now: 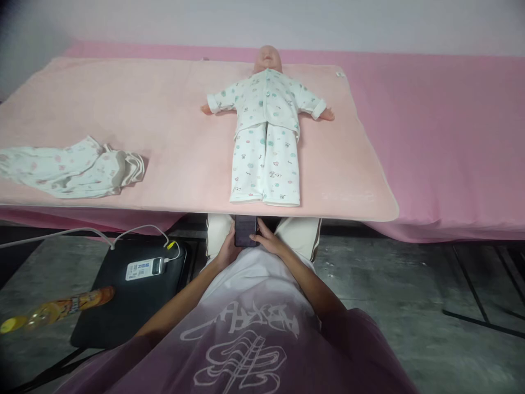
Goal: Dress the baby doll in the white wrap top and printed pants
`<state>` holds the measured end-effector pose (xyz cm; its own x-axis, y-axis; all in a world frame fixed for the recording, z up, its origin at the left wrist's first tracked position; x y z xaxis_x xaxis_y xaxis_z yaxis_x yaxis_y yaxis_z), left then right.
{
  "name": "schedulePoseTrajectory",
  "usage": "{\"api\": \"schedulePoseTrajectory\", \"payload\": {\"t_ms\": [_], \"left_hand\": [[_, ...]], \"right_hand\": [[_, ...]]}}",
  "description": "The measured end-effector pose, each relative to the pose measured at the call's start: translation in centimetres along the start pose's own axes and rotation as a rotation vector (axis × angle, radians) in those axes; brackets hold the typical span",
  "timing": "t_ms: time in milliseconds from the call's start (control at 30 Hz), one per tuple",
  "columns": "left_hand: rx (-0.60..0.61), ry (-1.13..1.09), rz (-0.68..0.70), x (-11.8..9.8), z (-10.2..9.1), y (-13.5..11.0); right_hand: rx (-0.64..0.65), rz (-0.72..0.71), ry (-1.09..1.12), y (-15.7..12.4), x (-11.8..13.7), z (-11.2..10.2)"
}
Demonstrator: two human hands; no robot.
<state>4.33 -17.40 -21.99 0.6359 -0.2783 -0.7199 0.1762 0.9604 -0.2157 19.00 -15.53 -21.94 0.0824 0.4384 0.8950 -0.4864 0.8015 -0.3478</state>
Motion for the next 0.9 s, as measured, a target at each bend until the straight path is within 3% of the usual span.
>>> {"api": "schedulePoseTrajectory", "payload": {"t_ms": [233,700,900], "left_hand": [[-0.050,-0.014,0.002,0.3,-0.3,0.2],[-0.021,-0.049,0.018,0.3,-0.6,0.0],[0.009,-0.018,0.017,-0.2,0.2,-0.3]], "right_hand": [[-0.024,0.001,-0.057,0.3,-1.2,-0.3],[-0.022,-0.019,-0.073,0.3,-1.5,-0.6],[-0.012,-0.007,-0.046,0.1,-1.3,-0.7]]}}
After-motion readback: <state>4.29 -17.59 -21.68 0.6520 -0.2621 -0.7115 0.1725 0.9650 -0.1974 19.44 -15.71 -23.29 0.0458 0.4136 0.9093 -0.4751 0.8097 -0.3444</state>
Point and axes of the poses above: each hand's wrist, its own y-axis towards the middle knuckle, its own z-axis out of the palm, x = y × z, the point moved 6 cm from there along y, towards the middle knuckle, and after that the axes turned 15 degrees about z, right-handed, at the moved point
